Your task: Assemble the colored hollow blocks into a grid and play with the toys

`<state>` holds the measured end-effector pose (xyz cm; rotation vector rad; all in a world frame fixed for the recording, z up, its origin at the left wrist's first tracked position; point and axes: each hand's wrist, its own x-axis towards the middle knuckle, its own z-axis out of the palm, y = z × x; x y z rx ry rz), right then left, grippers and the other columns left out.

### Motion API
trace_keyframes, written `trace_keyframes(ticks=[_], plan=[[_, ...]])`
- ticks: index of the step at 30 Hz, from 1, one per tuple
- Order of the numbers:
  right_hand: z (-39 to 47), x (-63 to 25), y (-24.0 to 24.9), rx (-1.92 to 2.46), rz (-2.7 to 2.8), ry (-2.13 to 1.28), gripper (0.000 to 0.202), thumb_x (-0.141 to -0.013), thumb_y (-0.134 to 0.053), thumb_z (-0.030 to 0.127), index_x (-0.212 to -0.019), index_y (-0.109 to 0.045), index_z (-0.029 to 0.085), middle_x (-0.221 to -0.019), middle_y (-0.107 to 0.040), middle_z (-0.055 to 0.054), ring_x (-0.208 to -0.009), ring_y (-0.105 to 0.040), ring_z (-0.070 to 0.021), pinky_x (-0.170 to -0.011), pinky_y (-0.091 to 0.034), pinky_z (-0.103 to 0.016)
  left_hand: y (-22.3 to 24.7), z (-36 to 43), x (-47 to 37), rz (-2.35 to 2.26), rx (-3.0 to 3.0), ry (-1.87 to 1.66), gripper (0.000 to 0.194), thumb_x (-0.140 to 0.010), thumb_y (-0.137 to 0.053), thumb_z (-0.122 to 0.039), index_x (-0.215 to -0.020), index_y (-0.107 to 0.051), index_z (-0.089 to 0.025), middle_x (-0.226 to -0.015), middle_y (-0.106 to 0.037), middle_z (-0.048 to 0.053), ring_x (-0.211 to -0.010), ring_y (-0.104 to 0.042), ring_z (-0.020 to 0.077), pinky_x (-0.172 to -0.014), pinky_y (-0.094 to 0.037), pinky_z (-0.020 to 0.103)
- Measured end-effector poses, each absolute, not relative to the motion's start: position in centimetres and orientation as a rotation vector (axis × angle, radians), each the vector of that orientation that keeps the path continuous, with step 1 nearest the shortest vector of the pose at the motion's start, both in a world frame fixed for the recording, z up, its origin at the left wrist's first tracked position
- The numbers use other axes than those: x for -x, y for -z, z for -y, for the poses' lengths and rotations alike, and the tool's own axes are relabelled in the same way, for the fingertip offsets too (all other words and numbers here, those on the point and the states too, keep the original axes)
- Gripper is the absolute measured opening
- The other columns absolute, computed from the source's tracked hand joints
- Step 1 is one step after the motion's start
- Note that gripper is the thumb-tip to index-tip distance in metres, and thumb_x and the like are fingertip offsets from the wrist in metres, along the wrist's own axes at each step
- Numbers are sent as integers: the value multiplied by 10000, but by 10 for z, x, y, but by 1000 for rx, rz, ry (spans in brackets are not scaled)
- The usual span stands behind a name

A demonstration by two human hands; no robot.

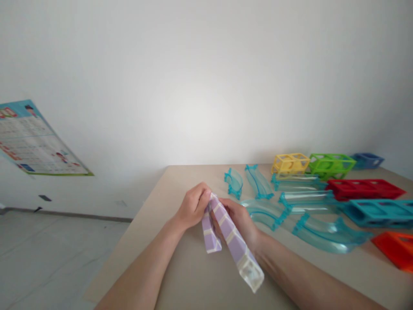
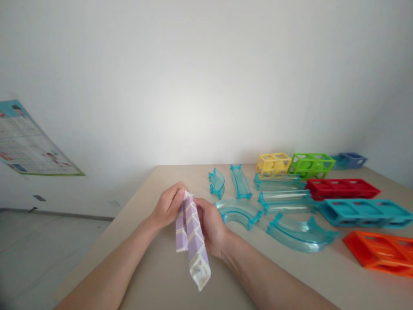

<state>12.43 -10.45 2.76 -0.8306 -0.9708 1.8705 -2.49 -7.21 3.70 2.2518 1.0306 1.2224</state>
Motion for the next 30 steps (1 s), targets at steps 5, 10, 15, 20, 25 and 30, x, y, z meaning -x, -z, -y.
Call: trace_keyframes(ticks=[5, 10, 15, 20, 25, 30], plan=[[101, -129, -24, 736, 844, -2149, 396, -848, -454, 507, -615, -515, 193, -410, -437, 28, -344, -383, -104, -381, -364, -218, -36, 71, 25, -1028, -2265, -1220, 275, -966, -346, -307, -808, -531, -180, -733, -514, 7, -706, -501, 148, -692, -387, 270], [104, -130, -26, 771, 908, -2153, 477, -851, -471, 563, -635, -587, 154, -482, -578, -32, -374, -510, -119, -332, -383, -198, -33, 72, 22, -1033, -2201, -1243, 306, -972, -334, -346, -807, -542, -194, -748, -543, 20, -720, -526, 159, -710, -405, 287], [100, -134, -34, 941, 1058, -2027, 559, -885, -425, 526, -544, -591, 115, -415, -548, -45, -294, -462, -92, -240, -299, -162, -32, 74, 16, -1094, -2078, -1234, 353, -980, -313, -387, -817, -559, -193, -743, -569, 23, -715, -547, 160, -704, -413, 286], [96, -137, -38, 1071, 1101, -1969, 480, -874, -465, 491, -597, -602, 124, -500, -592, -42, -342, -515, -108, -276, -376, -180, -36, 72, 19, -1130, -2275, -1164, 280, -974, -356, -322, -809, -537, -186, -747, -548, 12, -731, -535, 151, -706, -405, 275], [101, -132, -37, 1080, 1143, -1845, 420, -871, -467, 424, -564, -540, 146, -496, -542, -18, -372, -490, -107, -325, -342, -188, -39, 71, 23, -1094, -2463, -1135, 230, -969, -369, -259, -799, -508, -190, -767, -524, 8, -744, -517, 141, -712, -398, 262], [105, -127, -34, 1010, 1012, -1875, 293, -850, -471, 356, -658, -555, 151, -548, -512, 8, -452, -457, -104, -463, -400, -228, -38, 73, 22, -1045, -2475, -1152, 259, -977, -339, -236, -817, -535, -179, -767, -533, 19, -736, -514, 143, -709, -394, 268]])
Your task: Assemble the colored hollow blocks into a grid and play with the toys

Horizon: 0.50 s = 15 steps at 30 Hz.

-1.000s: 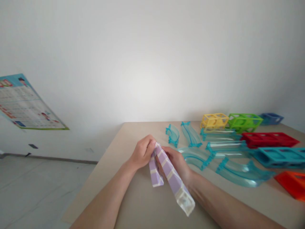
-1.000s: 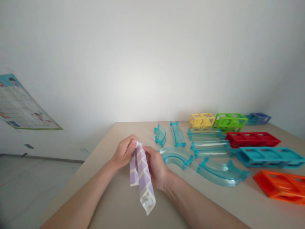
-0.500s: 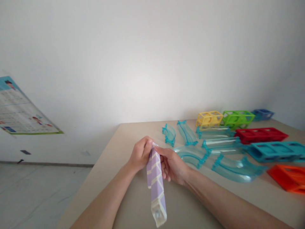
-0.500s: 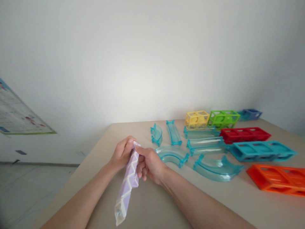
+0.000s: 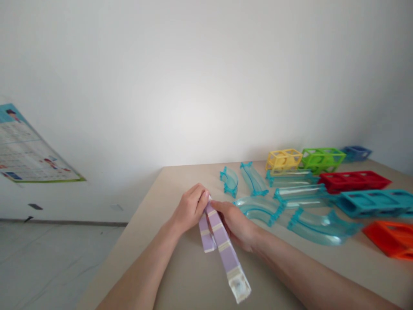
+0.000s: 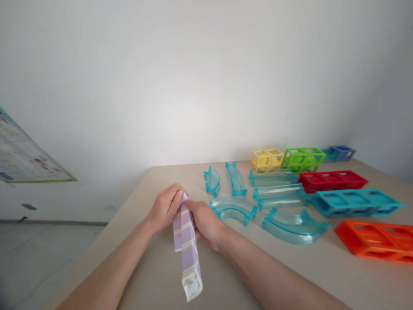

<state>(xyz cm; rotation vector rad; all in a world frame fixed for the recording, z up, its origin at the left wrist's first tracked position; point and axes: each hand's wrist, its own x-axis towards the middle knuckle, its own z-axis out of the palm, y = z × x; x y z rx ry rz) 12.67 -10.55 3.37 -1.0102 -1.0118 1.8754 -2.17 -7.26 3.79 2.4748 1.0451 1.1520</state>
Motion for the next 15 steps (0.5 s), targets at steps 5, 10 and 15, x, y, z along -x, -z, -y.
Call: trace_keyframes(ticks=[5, 10, 15], plan=[[107, -126, -31, 1040, 1026, -1763, 345, -840, -500, 426, -614, -521, 166, -525, -473, 22, -453, -404, -102, -459, -334, -238, -37, 73, 19, -1119, -2403, -1159, 278, -977, -345, -275, -827, -555, -174, -764, -547, 29, -732, -523, 156, -706, -398, 280], [106, -128, -30, 1066, 1094, -1583, 445, -820, -551, 541, -580, -521, 168, -495, -480, 18, -422, -403, -100, -426, -292, -246, -34, 72, 17, -1065, -2168, -1244, 215, -957, -421, -307, -967, -587, -170, -888, -616, 50, -843, -585, 163, -773, -445, 273], [104, -130, -33, 919, 1068, -1502, 437, -800, -585, 583, -674, -554, 165, -538, -544, 15, -421, -503, -122, -428, -381, -249, -29, 71, 18, -872, -2002, -1403, 303, -887, -573, -285, -1168, -537, -178, -1077, -621, 90, -961, -617, 186, -822, -500, 282]])
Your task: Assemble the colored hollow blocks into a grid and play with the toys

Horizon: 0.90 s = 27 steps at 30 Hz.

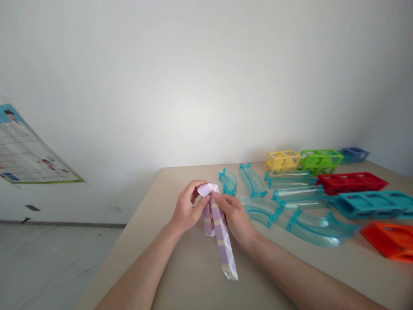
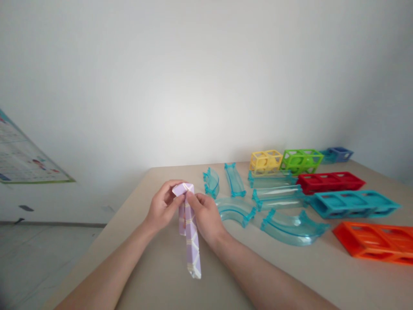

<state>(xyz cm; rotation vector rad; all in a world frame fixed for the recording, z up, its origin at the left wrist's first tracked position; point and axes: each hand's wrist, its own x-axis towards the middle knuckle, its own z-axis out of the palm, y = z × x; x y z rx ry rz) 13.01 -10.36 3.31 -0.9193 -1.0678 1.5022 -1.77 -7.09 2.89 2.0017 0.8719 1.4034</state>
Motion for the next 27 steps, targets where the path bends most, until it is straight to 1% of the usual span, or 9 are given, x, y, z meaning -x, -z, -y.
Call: trace_keyframes(ticks=[3, 6, 10, 13, 14, 17, 19, 21, 27], plan=[[105, -130, -37, 842, 1099, -1544, 447, -786, -599, 608, -712, -552, 169, -555, -576, 7, -432, -563, -154, -429, -432, -267, -30, 71, 21, -870, -2091, -1518, 303, -880, -581, -242, -1177, -580, -182, -1133, -630, 106, -1035, -612, 206, -883, -499, 310], [106, -129, -40, 786, 1135, -1577, 438, -795, -607, 598, -730, -546, 170, -570, -585, 6, -440, -572, -150, -443, -449, -267, -32, 71, 23, -865, -2215, -1662, 324, -870, -589, -216, -1192, -608, -190, -1163, -641, 111, -1094, -599, 228, -946, -485, 358], [108, -127, -38, 752, 1158, -1503, 390, -807, -627, 551, -783, -554, 168, -616, -568, 17, -488, -555, -129, -486, -464, -262, -30, 69, 22, -876, -2116, -1707, 403, -860, -618, -271, -1254, -575, -204, -1259, -609, 127, -1174, -569, 253, -1010, -457, 397], [109, -128, -34, 724, 1215, -1303, 321, -834, -635, 483, -908, -568, 177, -686, -549, 25, -570, -543, -120, -540, -461, -252, -29, 67, 18, -772, -1796, -1624, 591, -825, -655, -424, -1345, -476, -208, -1323, -566, 154, -1165, -582, 266, -965, -488, 375], [110, -129, -33, 712, 1239, -1244, 307, -848, -627, 464, -955, -566, 182, -706, -547, 24, -597, -543, -122, -557, -457, -250, -28, 67, 17, -707, -1719, -1579, 634, -805, -656, -484, -1342, -479, -197, -1309, -575, 164, -1146, -595, 275, -950, -494, 374], [112, -132, -32, 688, 1302, -1128, 277, -894, -580, 430, -1027, -552, 189, -734, -544, 16, -645, -535, -126, -591, -436, -249, -28, 65, 16, -537, -1619, -1437, 663, -767, -621, -612, -1239, -580, -149, -1226, -625, 176, -1112, -603, 305, -939, -484, 398], [114, -134, -32, 686, 1355, -1086, 264, -915, -550, 418, -1052, -546, 193, -767, -553, -1, -679, -529, -132, -610, -425, -252, -29, 66, 17, -494, -1591, -1383, 659, -759, -609, -638, -1188, -621, -138, -1209, -632, 175, -1128, -584, 319, -948, -466, 415], [116, -135, -33, 684, 1419, -1058, 269, -925, -527, 422, -1073, -540, 198, -816, -561, -21, -711, -522, -144, -630, -422, -262, -29, 67, 19, -507, -1564, -1351, 681, -743, -621, -646, -1209, -612, -149, -1210, -632, 172, -1134, -574, 322, -945, -460, 423], [121, -137, -35, 667, 1580, -994, 278, -940, -474, 441, -1074, -533, 204, -843, -555, -43, -716, -496, -163, -629, -406, -276, -34, 75, 26, -524, -1482, -1305, 839, -644, -724, -631, -1346, -488, -236, -1189, -641, 146, -1049, -613, 305, -850, -500, 407]])
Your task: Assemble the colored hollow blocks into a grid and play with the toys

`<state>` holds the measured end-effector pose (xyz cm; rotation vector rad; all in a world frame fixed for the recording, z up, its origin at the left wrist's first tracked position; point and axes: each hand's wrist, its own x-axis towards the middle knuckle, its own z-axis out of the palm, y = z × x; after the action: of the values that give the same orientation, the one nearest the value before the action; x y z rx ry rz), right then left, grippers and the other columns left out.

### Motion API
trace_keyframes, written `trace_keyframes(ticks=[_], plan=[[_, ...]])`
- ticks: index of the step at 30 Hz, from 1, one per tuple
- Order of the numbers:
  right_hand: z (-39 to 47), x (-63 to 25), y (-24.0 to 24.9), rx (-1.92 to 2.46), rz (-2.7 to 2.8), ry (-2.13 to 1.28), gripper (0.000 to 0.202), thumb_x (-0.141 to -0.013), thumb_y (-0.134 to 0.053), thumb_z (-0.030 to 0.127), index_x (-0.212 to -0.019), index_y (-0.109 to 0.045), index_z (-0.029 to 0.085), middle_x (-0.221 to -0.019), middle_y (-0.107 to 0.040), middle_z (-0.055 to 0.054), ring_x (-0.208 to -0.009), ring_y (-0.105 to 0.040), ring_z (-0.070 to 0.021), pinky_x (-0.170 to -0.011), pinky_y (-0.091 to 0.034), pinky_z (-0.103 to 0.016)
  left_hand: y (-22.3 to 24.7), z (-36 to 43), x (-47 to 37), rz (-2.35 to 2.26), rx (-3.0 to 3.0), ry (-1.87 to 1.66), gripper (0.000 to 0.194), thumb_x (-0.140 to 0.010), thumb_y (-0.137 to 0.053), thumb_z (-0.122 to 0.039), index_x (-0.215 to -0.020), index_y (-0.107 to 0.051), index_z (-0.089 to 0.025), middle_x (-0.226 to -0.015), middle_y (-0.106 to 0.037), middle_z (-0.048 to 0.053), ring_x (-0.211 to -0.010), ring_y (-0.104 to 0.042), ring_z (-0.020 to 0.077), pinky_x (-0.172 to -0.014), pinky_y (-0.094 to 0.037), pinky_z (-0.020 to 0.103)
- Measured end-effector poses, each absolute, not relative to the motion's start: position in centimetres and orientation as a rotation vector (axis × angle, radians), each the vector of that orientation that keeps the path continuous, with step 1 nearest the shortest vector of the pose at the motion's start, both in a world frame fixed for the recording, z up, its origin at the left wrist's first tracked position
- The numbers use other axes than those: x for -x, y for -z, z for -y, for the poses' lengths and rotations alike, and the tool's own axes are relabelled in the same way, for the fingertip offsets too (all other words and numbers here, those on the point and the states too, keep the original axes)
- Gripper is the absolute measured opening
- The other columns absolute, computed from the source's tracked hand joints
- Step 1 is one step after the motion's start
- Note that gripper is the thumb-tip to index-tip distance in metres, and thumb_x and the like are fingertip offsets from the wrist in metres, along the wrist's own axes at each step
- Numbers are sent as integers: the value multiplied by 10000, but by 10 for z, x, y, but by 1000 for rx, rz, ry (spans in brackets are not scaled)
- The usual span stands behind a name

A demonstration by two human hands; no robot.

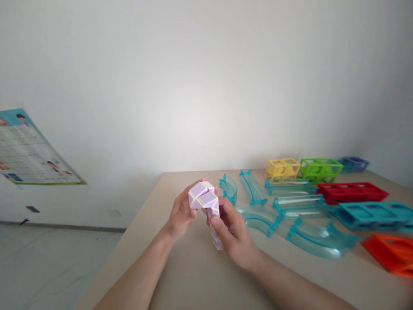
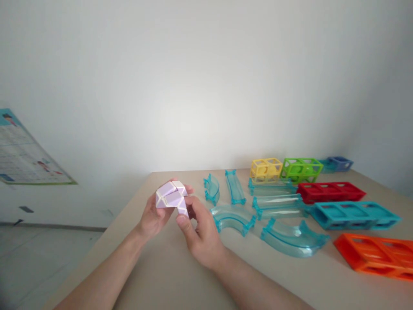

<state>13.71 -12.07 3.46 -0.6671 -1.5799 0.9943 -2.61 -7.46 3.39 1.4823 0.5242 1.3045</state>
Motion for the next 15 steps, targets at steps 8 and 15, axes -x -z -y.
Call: trace_keyframes(ticks=[8, 15], plan=[[118, -134, -32, 979, 1575, -948, 377, -957, -400, 502, -822, -562, 189, -663, -495, 8, -613, -472, -139, -555, -355, -244, -39, 81, 22, -736, -1647, -1518, 477, -828, -599, -530, -1188, -594, -216, -1010, -646, 67, -823, -599, 170, -712, -478, 253], [116, -131, -31, 1139, 1549, -778, 429, -963, -373, 513, -725, -539, 197, -637, -540, -4, -599, -484, -149, -566, -342, -260, -41, 81, 12, -908, -1562, -1359, 342, -907, -486, -492, -1061, -587, -203, -770, -593, 3, -582, -514, 107, -539, -446, 213]])
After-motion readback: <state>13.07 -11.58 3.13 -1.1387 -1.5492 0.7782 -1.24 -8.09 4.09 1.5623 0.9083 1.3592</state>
